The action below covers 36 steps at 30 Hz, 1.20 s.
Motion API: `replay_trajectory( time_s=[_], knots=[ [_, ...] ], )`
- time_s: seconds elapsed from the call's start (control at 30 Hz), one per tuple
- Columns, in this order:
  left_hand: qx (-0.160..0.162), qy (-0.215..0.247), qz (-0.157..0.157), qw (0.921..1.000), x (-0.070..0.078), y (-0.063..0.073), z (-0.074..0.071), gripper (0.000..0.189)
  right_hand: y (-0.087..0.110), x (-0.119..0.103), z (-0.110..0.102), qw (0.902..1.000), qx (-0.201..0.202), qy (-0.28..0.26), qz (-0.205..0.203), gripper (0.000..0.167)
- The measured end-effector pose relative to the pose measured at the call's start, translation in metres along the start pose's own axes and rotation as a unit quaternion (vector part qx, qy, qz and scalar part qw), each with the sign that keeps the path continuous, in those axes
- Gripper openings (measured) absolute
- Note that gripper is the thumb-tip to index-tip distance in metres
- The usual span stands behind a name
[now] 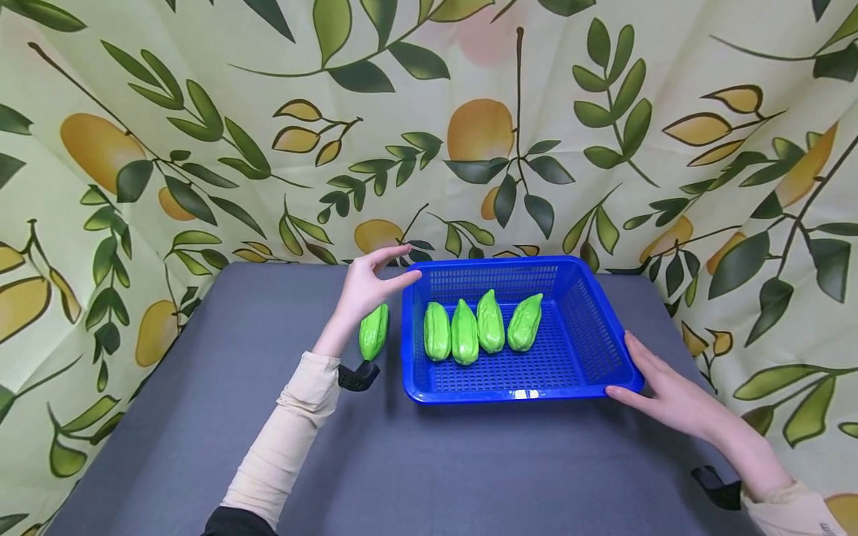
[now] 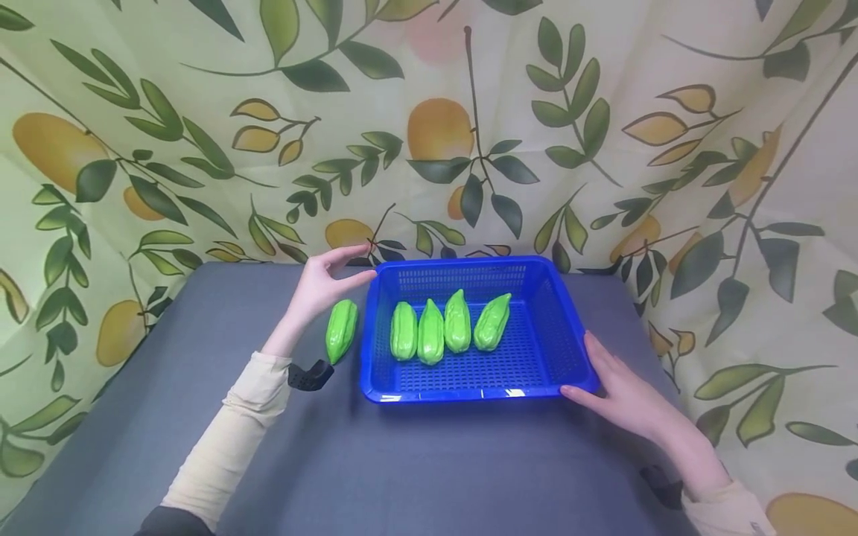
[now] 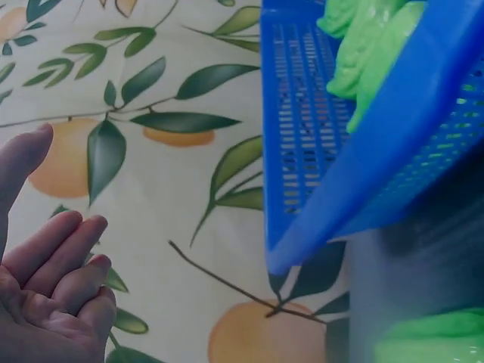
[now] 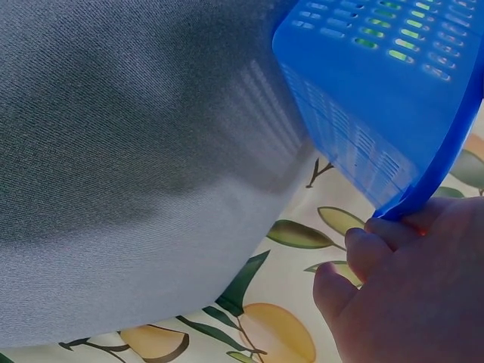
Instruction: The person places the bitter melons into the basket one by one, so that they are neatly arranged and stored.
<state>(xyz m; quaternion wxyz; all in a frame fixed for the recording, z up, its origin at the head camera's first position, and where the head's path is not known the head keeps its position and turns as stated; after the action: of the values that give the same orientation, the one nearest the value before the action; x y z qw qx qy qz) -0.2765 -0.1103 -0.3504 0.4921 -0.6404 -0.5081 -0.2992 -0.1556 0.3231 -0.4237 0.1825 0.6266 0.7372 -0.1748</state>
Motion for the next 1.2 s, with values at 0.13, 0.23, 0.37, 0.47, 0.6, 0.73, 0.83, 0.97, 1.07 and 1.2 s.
replay_trajectory(
  time_s=[0.13, 0.23, 0.37, 0.47, 0.6, 0.73, 0.83, 0.97, 1.07, 1.2],
  knots=[
    [0.019, -0.001, -0.009, 0.9998, -0.01, 0.006, -0.01, 0.05, 0.0, 0.0, 0.001, 1.0, 0.001, -0.002, -0.004, 0.098],
    [0.042, -0.001, -0.022, 0.9989, -0.019, 0.011, -0.021, 0.049, 0.0, 0.0, 0.001, 1.0, -0.001, -0.003, -0.002, 0.098],
    [0.071, 0.001, -0.052, 0.9961, -0.034, 0.021, -0.033, 0.049, 0.001, 0.0, 0.001, 1.0, -0.002, -0.004, 0.0, 0.098],
    [0.078, -0.004, -0.074, 0.9942, -0.045, 0.028, -0.036, 0.05, 0.001, 0.0, 0.0, 1.0, -0.001, -0.005, 0.001, 0.098],
    [0.077, -0.015, -0.1, 0.9919, -0.061, 0.036, -0.035, 0.054, 0.001, 0.001, 0.0, 0.9999, -0.001, -0.011, -0.001, 0.098],
    [0.081, -0.041, -0.116, 0.9891, -0.076, 0.045, -0.035, 0.056, 0.001, 0.001, 0.0, 0.9999, -0.002, -0.016, -0.004, 0.097],
    [0.08, -0.066, -0.126, 0.9866, -0.086, 0.051, -0.035, 0.056, 0.002, 0.0, 0.0, 0.9999, -0.004, -0.013, -0.001, 0.097],
    [0.075, -0.084, -0.142, 0.9836, -0.095, 0.057, -0.032, 0.058, 0.001, 0.0, -0.001, 0.9999, -0.004, -0.01, 0.003, 0.097],
    [0.072, -0.089, -0.145, 0.9828, -0.1, 0.061, -0.03, 0.059, 0.001, 0.001, 0.0, 0.9999, -0.002, -0.011, -0.001, 0.097],
    [0.072, -0.097, -0.141, 0.9826, -0.104, 0.065, -0.029, 0.059, 0.001, 0.002, 0.0, 0.9999, -0.002, -0.014, -0.001, 0.097]
  ],
)
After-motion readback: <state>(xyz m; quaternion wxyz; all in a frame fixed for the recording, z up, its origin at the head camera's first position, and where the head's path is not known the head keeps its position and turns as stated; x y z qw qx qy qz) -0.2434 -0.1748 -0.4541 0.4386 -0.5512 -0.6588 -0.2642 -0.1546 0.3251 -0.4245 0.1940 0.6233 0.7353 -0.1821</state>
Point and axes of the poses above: each hand's wrist, its own y-axis away from the middle knuckle, its own z-axis out of the palm, x = y × z, the point moved 2 cm from there along -y, towards the middle knuckle, and after that the axes turned 11 degrees about x, right-handed, at the moved point
